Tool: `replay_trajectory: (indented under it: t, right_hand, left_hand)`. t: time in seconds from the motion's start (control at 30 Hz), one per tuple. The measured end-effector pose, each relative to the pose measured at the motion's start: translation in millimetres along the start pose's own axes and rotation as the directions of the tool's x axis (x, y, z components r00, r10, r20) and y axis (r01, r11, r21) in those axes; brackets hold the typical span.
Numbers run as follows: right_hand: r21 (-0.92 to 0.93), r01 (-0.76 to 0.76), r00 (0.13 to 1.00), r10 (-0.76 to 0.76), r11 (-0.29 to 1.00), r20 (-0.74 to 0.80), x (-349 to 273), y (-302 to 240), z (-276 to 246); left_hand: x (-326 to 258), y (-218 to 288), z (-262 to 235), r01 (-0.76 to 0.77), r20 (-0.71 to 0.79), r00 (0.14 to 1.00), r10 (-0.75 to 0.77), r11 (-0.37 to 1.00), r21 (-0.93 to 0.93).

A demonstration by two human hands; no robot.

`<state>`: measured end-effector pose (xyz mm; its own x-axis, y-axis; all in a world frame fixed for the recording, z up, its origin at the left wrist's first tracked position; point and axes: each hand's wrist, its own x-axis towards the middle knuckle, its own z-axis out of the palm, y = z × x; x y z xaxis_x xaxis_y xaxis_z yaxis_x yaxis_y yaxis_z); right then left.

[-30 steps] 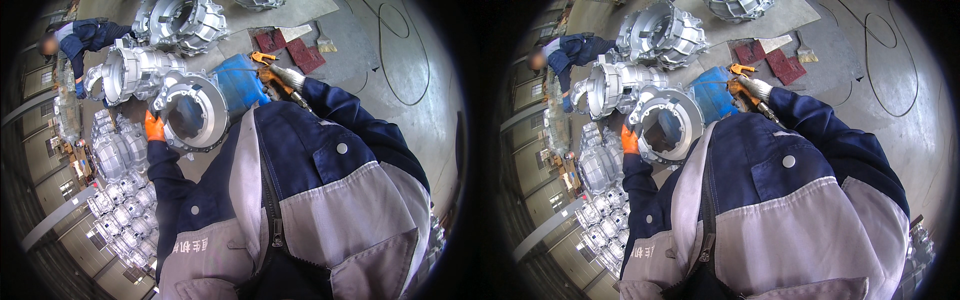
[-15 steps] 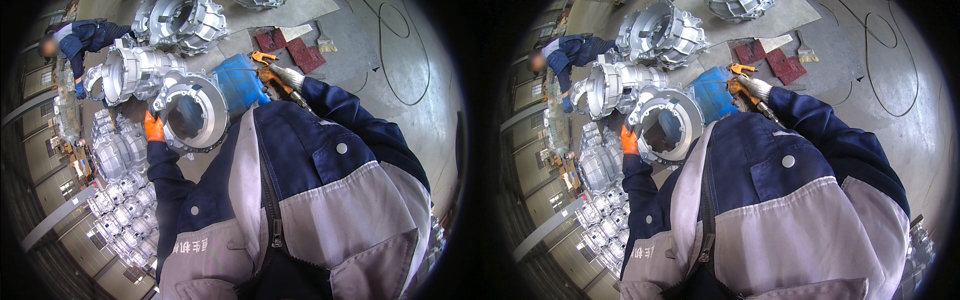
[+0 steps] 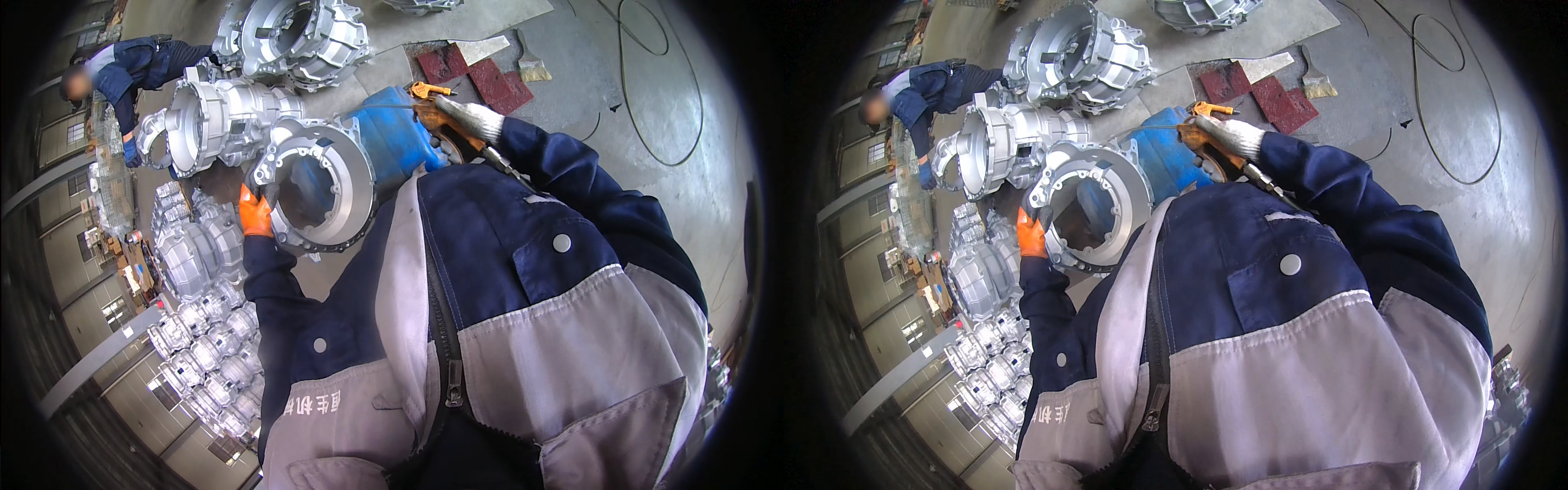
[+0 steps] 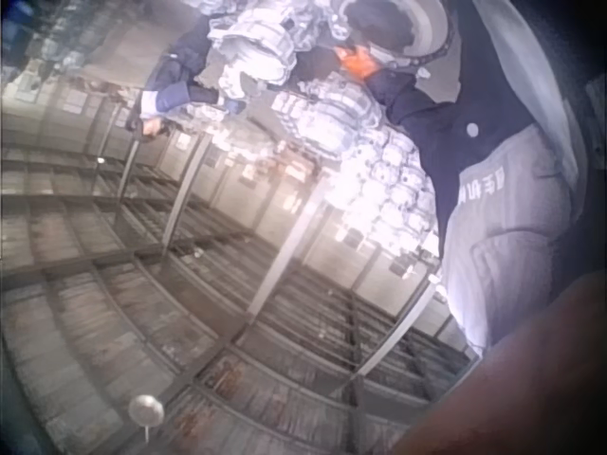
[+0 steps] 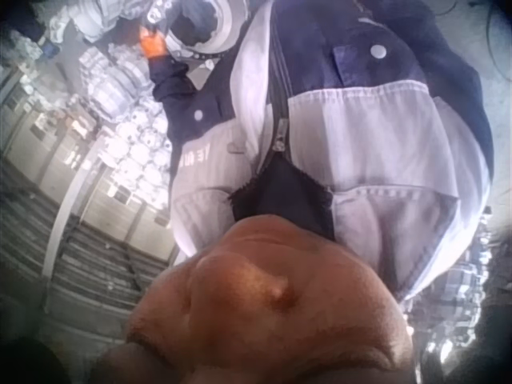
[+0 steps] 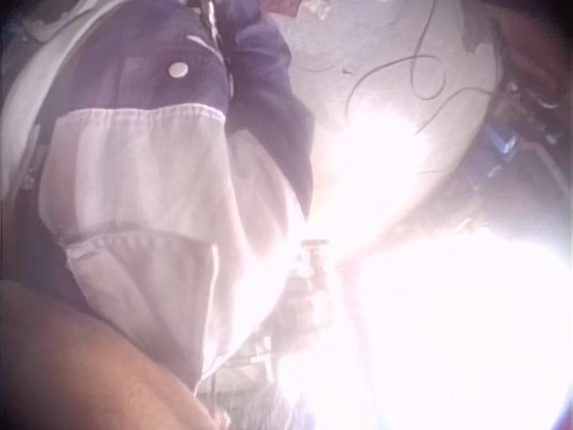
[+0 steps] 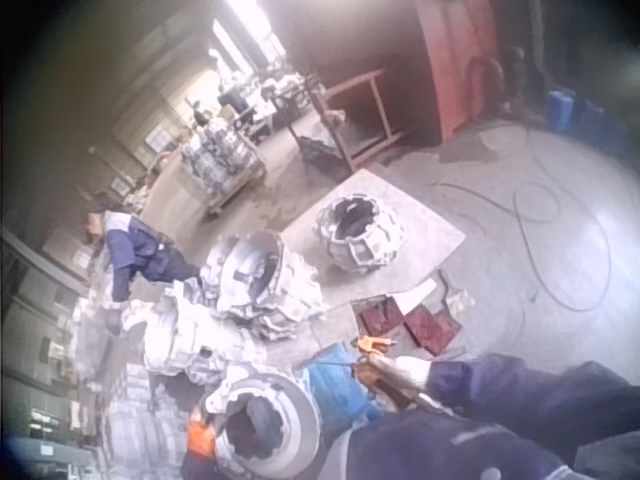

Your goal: The person repeatedly picks up metal housings, sprays their inner surfaces with a handheld spray gun, and places them back on the table. The person also moves a blue container and stacks finished parts on a nearby pile.

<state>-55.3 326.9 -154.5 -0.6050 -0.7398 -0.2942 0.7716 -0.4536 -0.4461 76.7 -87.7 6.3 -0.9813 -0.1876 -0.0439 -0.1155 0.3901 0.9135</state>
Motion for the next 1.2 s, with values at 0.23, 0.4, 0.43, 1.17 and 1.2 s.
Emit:
replay_trajectory:
  t: [0.23, 0.4, 0.43, 1.17, 1.2]
  right_hand:
    - [0.005, 0.023, 0.998, -0.023, 1.000, -0.052, -18.6, 13.1, -5.7]
    - [-0.063, -0.094, 0.987, 0.085, 0.994, -0.140, -25.5, 7.7, -1.3]
    - [-0.049, -0.116, 0.982, 0.107, 0.992, -0.156, -26.5, 7.7, -3.4]
    - [-0.068, -0.166, 0.981, 0.158, 0.984, -0.113, -24.3, 4.7, 1.1]
    - [-0.078, -0.169, 0.980, 0.159, 0.983, -0.120, -25.5, 3.9, 1.2]
  left_hand:
    - [4.1, -4.7, -8.1, 0.066, -0.019, 0.998, -0.066, 0.998, 0.022]
    - [2.9, -5.1, -8.7, 0.066, -0.024, 0.998, -0.066, 0.997, 0.025]
    - [2.4, -4.2, -8.5, 0.056, -0.009, 0.998, -0.056, 0.998, 0.019]
    - [5.5, -12.9, -14.3, 0.049, -0.003, 0.999, -0.049, 0.998, 0.051]
    - [5.7, -12.5, -13.9, 0.056, -0.007, 0.998, -0.055, 0.998, 0.041]
